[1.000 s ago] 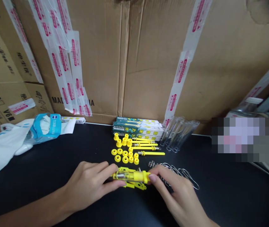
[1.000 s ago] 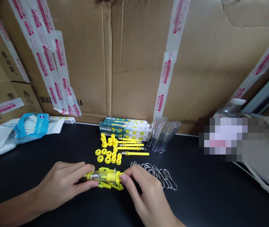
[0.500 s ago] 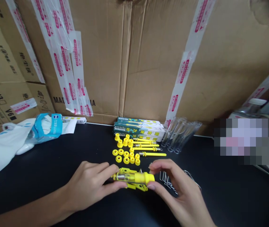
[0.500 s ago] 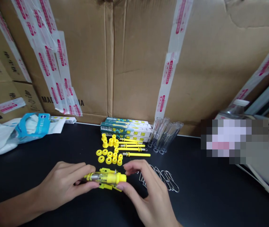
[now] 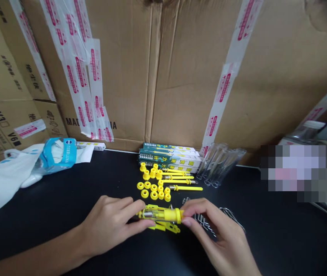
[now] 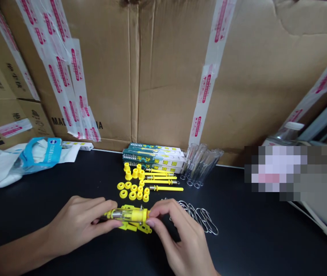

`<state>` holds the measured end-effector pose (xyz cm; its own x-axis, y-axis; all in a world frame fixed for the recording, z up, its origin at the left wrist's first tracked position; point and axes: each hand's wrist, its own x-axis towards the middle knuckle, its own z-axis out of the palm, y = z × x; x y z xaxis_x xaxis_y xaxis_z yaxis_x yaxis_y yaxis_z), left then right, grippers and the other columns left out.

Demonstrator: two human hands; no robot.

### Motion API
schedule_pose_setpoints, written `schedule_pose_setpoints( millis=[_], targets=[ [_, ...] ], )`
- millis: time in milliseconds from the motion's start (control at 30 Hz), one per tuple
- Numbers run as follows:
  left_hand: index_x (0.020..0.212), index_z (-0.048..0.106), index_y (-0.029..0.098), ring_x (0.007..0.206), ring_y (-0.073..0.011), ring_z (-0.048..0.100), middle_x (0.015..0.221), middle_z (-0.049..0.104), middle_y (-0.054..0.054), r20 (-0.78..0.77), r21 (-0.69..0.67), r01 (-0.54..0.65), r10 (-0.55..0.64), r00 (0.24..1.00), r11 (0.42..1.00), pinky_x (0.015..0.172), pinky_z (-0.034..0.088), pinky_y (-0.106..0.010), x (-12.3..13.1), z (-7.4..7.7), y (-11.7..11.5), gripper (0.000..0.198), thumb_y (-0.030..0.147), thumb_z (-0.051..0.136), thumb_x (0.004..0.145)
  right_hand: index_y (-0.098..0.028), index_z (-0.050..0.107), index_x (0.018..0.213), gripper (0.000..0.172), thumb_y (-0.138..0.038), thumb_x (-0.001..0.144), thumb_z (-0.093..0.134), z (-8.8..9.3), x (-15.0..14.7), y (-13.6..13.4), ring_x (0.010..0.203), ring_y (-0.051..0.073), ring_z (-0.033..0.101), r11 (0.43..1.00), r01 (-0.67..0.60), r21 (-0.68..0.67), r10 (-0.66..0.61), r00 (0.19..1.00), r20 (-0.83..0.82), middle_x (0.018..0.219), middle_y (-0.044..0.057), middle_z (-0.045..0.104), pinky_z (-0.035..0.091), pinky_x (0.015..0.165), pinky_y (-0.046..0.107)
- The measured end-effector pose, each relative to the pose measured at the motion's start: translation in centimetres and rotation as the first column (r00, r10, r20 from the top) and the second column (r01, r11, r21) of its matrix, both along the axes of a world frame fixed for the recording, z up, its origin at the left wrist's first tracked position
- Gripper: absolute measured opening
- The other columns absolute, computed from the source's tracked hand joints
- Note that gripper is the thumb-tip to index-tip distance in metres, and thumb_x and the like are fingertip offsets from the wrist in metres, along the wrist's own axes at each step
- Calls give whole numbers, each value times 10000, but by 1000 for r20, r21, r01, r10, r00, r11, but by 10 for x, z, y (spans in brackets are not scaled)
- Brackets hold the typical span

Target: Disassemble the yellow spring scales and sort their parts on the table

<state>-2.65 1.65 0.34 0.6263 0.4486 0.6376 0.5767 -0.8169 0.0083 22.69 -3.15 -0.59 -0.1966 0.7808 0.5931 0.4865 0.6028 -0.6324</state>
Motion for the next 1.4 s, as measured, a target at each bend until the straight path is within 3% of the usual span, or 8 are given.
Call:
schedule_pose_setpoints(
  millis=[167,333,500,667,933,1067,1167,1400],
  targets=[
    [811,635,194,396,-66,538,557,559,74,35,-29,13,-12,999,999,421,355,-229,1,2,0,351,443,473,998,-288,532,1118,224,-183,929,589,-8,-2,4,950,169,653,998,-19,-59,15,997,-76,1082,30,615,563,795,270],
    [802,636,196,405,-70,552,555,555,73,17,-18,10,-10,1000,1000,412,350,-234,1,3,-1,359,461,484,989,-283,582,1050,282,-311,826,751,-4,-2,2,782,156,685,988,-66,-142,57,996,-72,927,-14,672,584,703,243],
    [789,638,191,409,-77,554,539,535,74,10,-5,11,-11,1000,1000,417,346,-246,2,3,-3,357,471,514,973,-267,623,945,65,-224,905,651,6,-2,-1,792,136,679,997,-71,-28,68,994,-89,885,-15,676,564,688,208],
    [787,634,192,406,-69,559,544,553,75,38,-7,13,-12,999,1000,420,345,-240,3,4,-3,371,466,487,988,-282,615,1016,195,-159,876,676,3,-3,0,891,150,679,999,-44,8,44,989,-142,978,6,666,577,768,219],
    [789,627,200,405,-83,565,546,566,67,-3,-26,-10,10,1000,1000,412,356,-240,0,3,-1,393,476,444,1001,-266,643,942,195,-235,800,774,7,0,3,689,122,698,986,-77,-151,62,993,-100,831,-35,702,589,671,178],
    [806,623,199,411,-84,573,552,577,65,-12,-36,-4,4,1000,999,413,366,-233,0,2,0,414,485,405,1011,-254,646,869,79,-226,850,717,9,2,3,780,142,708,991,-54,-119,37,989,-141,848,-13,709,593,712,188],
    [813,622,196,417,-83,574,552,575,65,-6,-62,-4,3,1000,998,417,372,-222,-1,2,0,391,476,429,1006,-254,642,1007,203,-238,829,737,7,1,6,828,170,714,988,-62,-142,29,974,-226,912,11,708,618,750,236],
    [795,626,195,413,-84,563,553,570,62,11,-105,-7,8,1000,994,428,370,-222,-2,1,2,365,457,469,994,-245,670,947,66,-229,883,675,9,3,5,763,161,729,982,-52,-181,42,997,-59,902,16,732,609,686,214]
  ],
)
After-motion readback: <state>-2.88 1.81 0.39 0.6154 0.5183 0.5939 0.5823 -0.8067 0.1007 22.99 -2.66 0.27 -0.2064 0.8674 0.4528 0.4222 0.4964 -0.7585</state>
